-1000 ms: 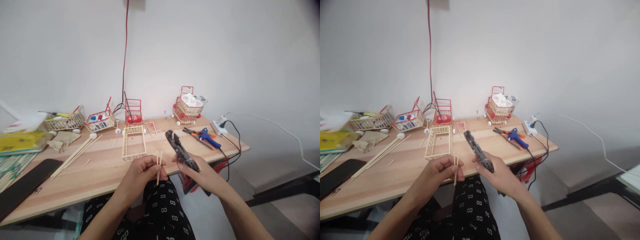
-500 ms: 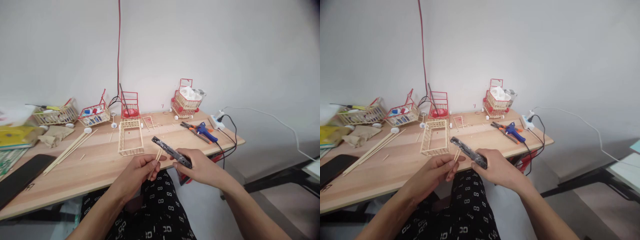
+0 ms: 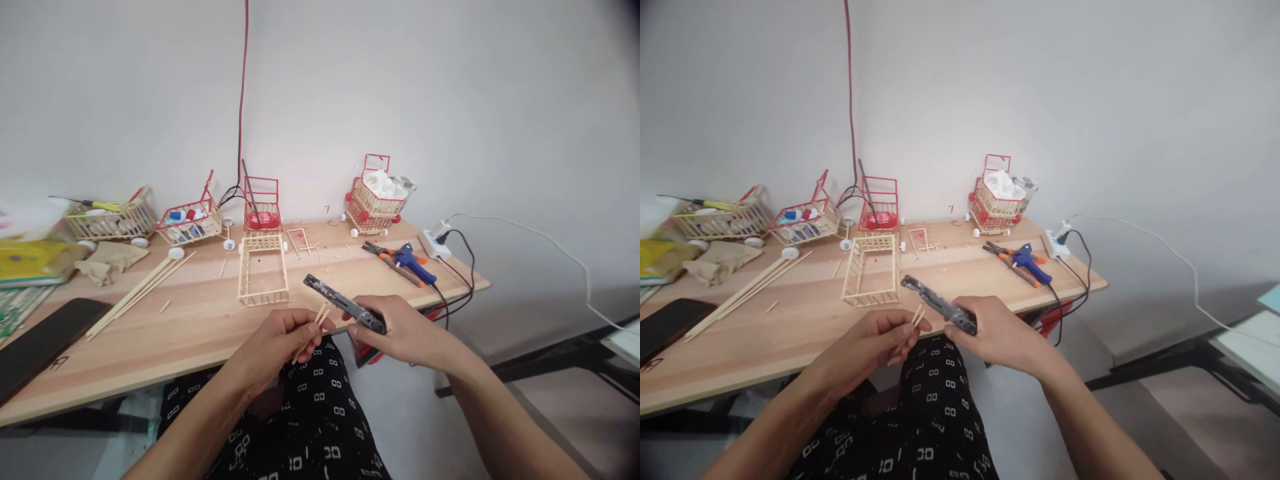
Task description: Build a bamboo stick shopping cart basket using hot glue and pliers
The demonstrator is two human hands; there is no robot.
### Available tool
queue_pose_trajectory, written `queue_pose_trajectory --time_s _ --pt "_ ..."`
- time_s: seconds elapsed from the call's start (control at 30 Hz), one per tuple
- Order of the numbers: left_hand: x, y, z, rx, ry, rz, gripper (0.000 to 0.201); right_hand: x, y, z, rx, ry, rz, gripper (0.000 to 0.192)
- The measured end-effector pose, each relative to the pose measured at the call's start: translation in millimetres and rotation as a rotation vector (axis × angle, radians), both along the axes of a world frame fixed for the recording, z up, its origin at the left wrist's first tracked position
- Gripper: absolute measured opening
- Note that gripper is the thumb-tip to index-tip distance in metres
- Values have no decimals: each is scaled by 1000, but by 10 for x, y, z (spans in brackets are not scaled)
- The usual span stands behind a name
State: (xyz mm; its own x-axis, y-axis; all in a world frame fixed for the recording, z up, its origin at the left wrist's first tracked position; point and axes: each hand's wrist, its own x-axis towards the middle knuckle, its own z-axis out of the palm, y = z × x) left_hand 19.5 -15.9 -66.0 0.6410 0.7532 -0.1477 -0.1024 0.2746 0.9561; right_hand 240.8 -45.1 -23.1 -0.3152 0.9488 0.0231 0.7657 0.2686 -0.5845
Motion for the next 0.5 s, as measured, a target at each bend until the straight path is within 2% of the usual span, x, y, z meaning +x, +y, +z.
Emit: queue_pose_trajectory --time_s 0.13,0.3,0.5 --pt "-1 4 -36 20 26 -4 27 -46 -10 16 4 -14 25 13" --pt "1 0 -45 5 17 10 26 -64 -2 24 46 -57 15 17" --pt "-20 6 -88 6 37 31 26 -70 5 15 8 -10 23 12"
